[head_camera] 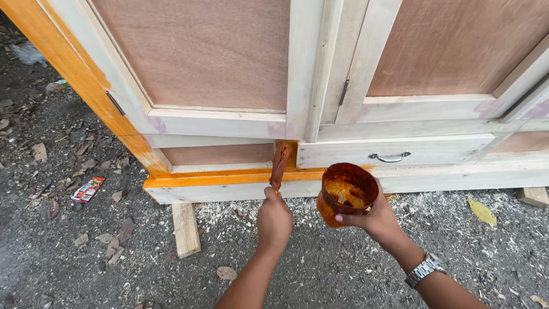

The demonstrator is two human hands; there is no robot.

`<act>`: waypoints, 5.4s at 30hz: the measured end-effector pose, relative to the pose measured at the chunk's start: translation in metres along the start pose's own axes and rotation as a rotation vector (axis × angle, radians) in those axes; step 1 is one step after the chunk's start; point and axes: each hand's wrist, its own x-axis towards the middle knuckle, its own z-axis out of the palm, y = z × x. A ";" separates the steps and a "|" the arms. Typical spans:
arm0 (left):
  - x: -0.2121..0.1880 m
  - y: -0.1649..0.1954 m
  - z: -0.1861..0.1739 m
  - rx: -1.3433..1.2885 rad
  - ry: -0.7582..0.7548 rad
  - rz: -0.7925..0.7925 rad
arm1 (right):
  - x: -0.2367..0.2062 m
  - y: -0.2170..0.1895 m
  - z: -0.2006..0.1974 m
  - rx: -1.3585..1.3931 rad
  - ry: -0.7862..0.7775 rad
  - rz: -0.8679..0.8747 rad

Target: The person paints a wooden cabinet with orange stain, using a brush dipped into a plastic container held in the other hand. They brush the interior shelf edges first, then the top rail, side edges, and the lower front frame of the cabinet.

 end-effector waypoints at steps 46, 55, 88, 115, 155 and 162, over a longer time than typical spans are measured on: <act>0.000 -0.040 0.034 -0.049 -0.014 -0.048 | -0.008 0.002 0.002 -0.205 -0.018 -0.085; 0.045 -0.042 0.006 -0.028 0.193 0.199 | 0.002 0.007 0.009 -0.177 -0.010 -0.089; 0.054 -0.073 -0.041 0.346 -0.047 0.177 | 0.004 0.001 0.012 -0.161 0.004 -0.034; 0.047 -0.055 -0.016 0.312 -0.070 0.163 | 0.019 0.002 0.029 -0.058 -0.011 -0.129; 0.055 -0.042 -0.040 0.458 -0.275 0.024 | 0.021 0.007 0.035 -0.094 0.021 -0.128; 0.070 -0.059 -0.074 0.374 -0.287 0.131 | 0.017 0.008 0.012 -0.148 0.066 -0.098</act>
